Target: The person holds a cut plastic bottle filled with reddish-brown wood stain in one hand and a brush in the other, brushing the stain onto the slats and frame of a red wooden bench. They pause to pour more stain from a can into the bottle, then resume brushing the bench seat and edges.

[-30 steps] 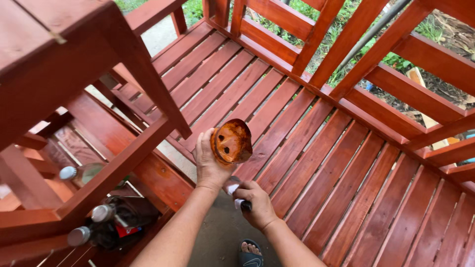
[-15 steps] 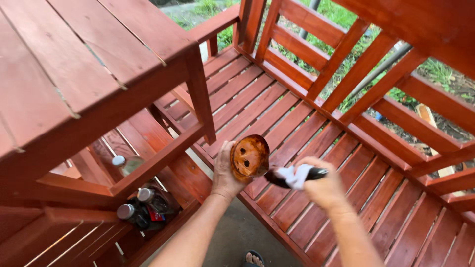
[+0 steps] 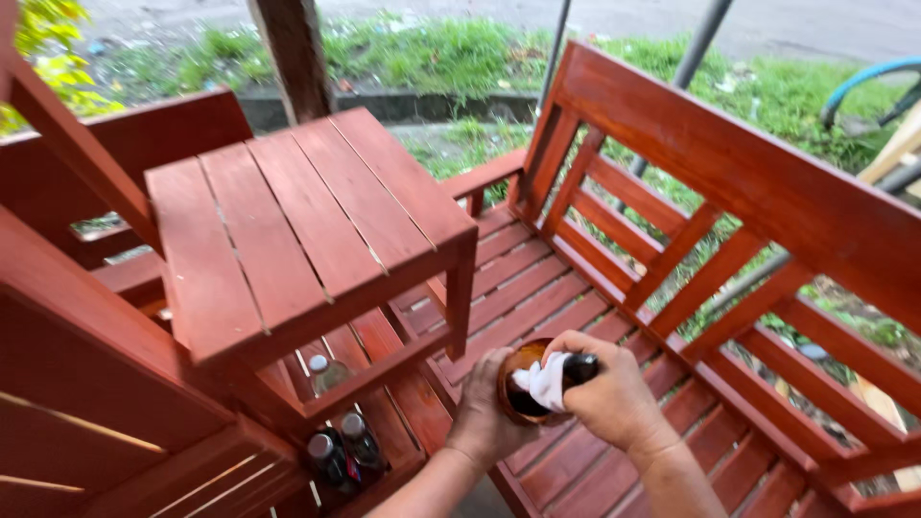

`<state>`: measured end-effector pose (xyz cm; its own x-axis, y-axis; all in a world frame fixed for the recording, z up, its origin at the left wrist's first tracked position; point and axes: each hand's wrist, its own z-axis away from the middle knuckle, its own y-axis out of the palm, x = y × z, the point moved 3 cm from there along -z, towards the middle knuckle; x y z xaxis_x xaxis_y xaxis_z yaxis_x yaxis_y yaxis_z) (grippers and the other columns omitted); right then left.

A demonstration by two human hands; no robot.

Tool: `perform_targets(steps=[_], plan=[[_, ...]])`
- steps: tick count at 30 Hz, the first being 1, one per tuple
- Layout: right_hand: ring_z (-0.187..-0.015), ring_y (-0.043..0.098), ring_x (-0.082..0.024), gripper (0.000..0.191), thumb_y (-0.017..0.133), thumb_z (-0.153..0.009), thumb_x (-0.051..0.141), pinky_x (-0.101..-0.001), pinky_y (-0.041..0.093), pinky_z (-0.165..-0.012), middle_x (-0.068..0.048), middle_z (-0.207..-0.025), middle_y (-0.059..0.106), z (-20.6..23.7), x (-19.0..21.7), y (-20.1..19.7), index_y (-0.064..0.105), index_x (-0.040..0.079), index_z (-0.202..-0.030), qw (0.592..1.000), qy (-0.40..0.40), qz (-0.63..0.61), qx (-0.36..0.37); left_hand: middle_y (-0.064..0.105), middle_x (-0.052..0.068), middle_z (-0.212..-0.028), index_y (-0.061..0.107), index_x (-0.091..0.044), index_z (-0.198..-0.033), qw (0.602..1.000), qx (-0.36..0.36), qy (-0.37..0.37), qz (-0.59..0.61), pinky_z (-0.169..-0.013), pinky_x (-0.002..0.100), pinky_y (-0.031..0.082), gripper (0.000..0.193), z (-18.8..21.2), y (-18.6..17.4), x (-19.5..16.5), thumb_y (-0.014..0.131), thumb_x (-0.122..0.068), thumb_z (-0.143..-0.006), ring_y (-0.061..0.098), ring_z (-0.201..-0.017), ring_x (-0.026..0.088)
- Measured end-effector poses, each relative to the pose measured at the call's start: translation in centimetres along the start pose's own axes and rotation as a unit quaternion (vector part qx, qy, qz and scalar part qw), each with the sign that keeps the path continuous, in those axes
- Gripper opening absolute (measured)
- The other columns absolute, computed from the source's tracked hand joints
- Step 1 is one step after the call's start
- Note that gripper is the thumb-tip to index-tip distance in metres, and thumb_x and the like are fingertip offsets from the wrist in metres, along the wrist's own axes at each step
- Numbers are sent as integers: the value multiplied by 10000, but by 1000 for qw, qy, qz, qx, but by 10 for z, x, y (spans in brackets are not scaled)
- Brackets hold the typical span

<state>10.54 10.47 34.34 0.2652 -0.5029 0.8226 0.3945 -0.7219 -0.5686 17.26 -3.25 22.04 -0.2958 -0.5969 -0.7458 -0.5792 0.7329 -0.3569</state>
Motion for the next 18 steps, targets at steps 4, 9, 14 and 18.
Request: perform_targets(steps=[4,9,14,18], plan=[[-834,670,-133,270,783,-653,51,-295,532,-746,-58,-898,717,-6,34,-12,736,87,-917,957,-217,73,-178,615,132,-1256,475,-128,-1346,997,15,-57,42,-1013,412,533,1044,-31,-21,-24,989,-275,-450,633,-1171,343],[-824,670,-99,180,652,-910,71,-241,547,-735,-31,-927,694,-45,59,-43,698,63,-1084,955,-176,-185,-153,609,132,-1270,462,-123,-1374,1000,-4,-9,-15,-1001,412,535,1071,-83,-48,-65,1002,-304,-467,614,-1184,348],[-710,653,-118,112,652,-990,80,-269,526,-636,-48,-845,686,-65,92,-75,658,-1,-1066,934,-197,-247,-164,611,107,-1298,477,-153,-1390,999,0,-37,-11,-1017,418,522,1098,-118,-64,-106,1002,-330,-443,578,-1246,334],[-763,607,-122,139,659,-1041,119,-290,506,-677,-75,-892,676,-77,112,-95,663,-12,-1087,953,-186,-123,-204,588,122,-1360,478,-165,-1422,999,-42,-22,1,-1047,410,532,1079,-136,-80,-126,998,-351,-496,600,-1265,321]])
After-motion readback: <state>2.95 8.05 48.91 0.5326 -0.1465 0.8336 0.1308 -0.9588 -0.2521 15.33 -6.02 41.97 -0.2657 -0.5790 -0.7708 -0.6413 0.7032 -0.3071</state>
